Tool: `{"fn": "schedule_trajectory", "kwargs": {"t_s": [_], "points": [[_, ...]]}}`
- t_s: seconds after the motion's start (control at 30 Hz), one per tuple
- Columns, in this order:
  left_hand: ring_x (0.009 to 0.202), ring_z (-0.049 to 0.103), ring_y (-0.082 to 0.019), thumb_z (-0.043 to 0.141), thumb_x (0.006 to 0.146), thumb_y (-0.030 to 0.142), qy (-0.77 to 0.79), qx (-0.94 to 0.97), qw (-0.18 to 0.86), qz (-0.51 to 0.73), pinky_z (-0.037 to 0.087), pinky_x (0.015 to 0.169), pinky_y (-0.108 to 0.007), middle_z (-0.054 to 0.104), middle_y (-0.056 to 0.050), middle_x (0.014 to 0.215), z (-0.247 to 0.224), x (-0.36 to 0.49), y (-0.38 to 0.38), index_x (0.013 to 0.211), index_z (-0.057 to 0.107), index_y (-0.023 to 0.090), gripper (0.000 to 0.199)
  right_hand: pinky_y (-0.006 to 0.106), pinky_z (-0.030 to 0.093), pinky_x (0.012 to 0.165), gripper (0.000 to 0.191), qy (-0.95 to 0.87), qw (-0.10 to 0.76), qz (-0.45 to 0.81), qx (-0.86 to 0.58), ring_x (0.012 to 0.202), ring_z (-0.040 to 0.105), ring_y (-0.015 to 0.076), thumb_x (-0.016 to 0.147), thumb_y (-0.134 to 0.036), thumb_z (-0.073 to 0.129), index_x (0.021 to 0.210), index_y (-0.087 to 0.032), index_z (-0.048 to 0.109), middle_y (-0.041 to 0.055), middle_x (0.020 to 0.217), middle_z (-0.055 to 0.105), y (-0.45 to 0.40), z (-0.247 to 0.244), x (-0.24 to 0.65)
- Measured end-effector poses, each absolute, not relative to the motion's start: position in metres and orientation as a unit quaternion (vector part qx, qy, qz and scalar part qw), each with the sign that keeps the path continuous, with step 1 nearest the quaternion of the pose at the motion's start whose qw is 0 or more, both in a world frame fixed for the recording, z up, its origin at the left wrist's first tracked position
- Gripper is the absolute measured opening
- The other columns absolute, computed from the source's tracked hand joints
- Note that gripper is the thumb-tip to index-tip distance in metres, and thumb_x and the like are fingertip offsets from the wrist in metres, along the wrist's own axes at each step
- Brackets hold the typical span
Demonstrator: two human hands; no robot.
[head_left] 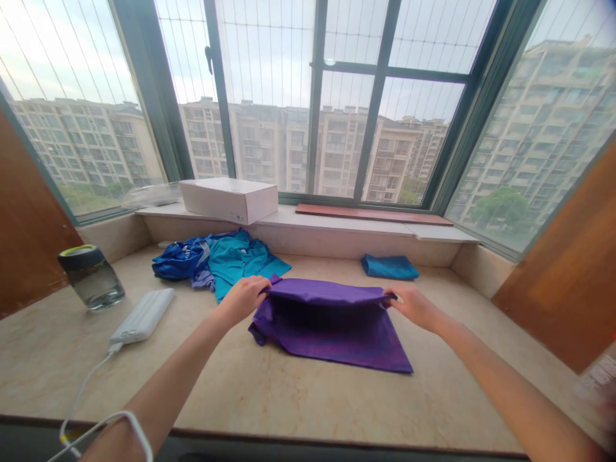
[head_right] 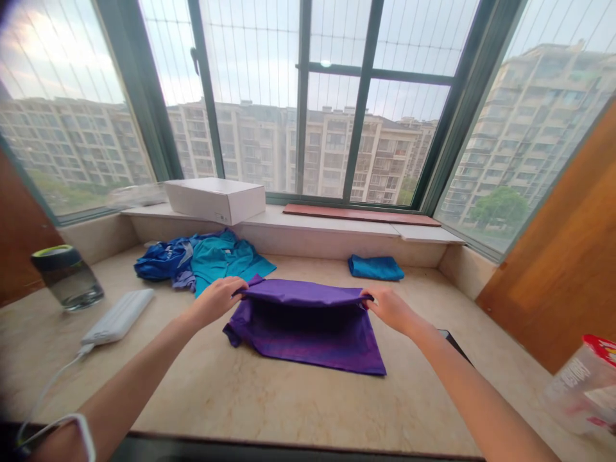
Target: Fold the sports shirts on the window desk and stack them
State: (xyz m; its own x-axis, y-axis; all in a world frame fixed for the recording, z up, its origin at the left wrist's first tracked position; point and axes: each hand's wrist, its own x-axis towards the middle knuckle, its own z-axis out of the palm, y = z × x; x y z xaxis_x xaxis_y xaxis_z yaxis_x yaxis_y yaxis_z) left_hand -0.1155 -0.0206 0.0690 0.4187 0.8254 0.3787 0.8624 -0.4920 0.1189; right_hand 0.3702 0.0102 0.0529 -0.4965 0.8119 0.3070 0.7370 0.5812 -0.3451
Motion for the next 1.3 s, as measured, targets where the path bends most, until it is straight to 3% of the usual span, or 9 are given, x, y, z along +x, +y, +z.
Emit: {"fn": "schedule_trajectory", "kwargs": {"t_s": [0.13,0.27,0.43,0.6,0.83,0.97,1.1,1.23,1.3], "points": [[0.090,0.067,-0.023,0.056,0.086,0.014,-0.476,-0.864,0.001,-0.163,0.050,0.080,-0.031,0.072,-0.005,0.094,0.044,-0.121,-0.052,0.089,0.067,0.021,0.014,0.041,0.051,0.092,0.021,-0.897,0.149,0.067,-0.411,0.098,0.068,0.0254,0.089,-0.018,0.057,0.102,-0.023,0.073,0.0071,0.102,0.075,-0.032,0.034,0.368],[0.099,0.066,-0.024,0.057,0.088,0.017,-0.458,-0.869,-0.013,-0.187,0.048,0.092,-0.035,0.071,-0.006,0.100,0.039,-0.126,-0.079,0.095,0.067,0.022,0.013,0.043,0.048,0.096,0.023,-0.893,0.177,0.033,-0.413,0.102,0.065,0.0252,0.090,-0.014,0.054,0.104,-0.022,0.071,0.0080,0.104,0.072,-0.060,0.036,0.370],[0.111,0.065,-0.023,0.062,0.092,0.027,-0.449,-0.875,-0.091,-0.153,0.049,0.099,-0.033,0.069,-0.005,0.116,0.039,-0.131,-0.111,0.108,0.068,0.025,0.018,0.045,0.047,0.102,0.014,-0.913,0.099,0.140,-0.370,0.111,0.062,0.0273,0.089,-0.032,0.067,0.098,-0.025,0.075,0.0079,0.111,0.070,-0.095,0.041,0.375],[0.124,0.061,-0.024,0.062,0.089,0.021,-0.467,-0.859,-0.134,-0.162,0.047,0.108,-0.034,0.060,-0.006,0.137,0.027,-0.140,-0.118,0.127,0.065,0.028,0.039,0.048,0.041,0.112,0.051,-0.887,0.071,0.227,-0.396,0.131,0.054,0.0315,0.083,-0.050,0.074,0.132,-0.034,0.067,0.0092,0.142,0.059,-0.118,0.028,0.371],[0.119,0.063,-0.024,0.051,0.086,0.011,-0.503,-0.841,-0.107,-0.172,0.050,0.104,-0.036,0.065,-0.008,0.129,0.011,-0.140,-0.101,0.114,0.068,0.023,0.035,0.047,0.048,0.107,0.027,-0.900,0.129,0.174,-0.378,0.124,0.060,0.0285,0.097,-0.034,0.058,0.118,-0.037,0.075,0.0075,0.133,0.066,-0.122,-0.001,0.369],[0.107,0.066,-0.024,0.045,0.094,0.013,-0.485,-0.845,-0.018,-0.225,0.052,0.097,-0.038,0.071,-0.008,0.112,0.016,-0.127,-0.088,0.106,0.069,0.022,0.028,0.046,0.051,0.100,0.030,-0.920,0.163,0.093,-0.344,0.113,0.066,0.0256,0.099,-0.022,0.051,0.114,-0.032,0.075,0.0062,0.118,0.073,-0.105,-0.010,0.375],[0.118,0.061,-0.028,0.042,0.099,0.014,-0.431,-0.852,0.071,-0.288,0.046,0.105,-0.045,0.069,-0.012,0.120,0.043,-0.106,-0.096,0.118,0.068,0.022,0.034,0.049,0.048,0.101,0.034,-0.915,0.158,-0.002,-0.371,0.108,0.067,0.0257,0.097,-0.011,0.047,0.111,-0.026,0.074,0.0064,0.110,0.076,-0.076,-0.009,0.395],[0.109,0.065,-0.025,0.055,0.097,0.024,-0.332,-0.923,-0.040,-0.190,0.049,0.103,-0.041,0.070,-0.008,0.119,0.064,-0.084,-0.125,0.133,0.062,0.029,0.037,0.053,0.046,0.102,0.030,-0.855,0.165,-0.073,-0.487,0.110,0.067,0.0302,0.093,-0.010,0.051,0.104,-0.022,0.075,0.0095,0.111,0.076,-0.058,-0.002,0.405],[0.116,0.063,-0.025,0.057,0.096,0.027,-0.331,-0.926,-0.094,-0.152,0.049,0.105,-0.041,0.068,-0.007,0.128,0.059,-0.079,-0.132,0.140,0.056,0.032,0.045,0.053,0.046,0.103,0.028,-0.840,0.179,-0.065,-0.509,0.114,0.065,0.0308,0.094,-0.014,0.052,0.110,-0.021,0.074,0.0106,0.118,0.074,-0.061,0.000,0.392]]}}
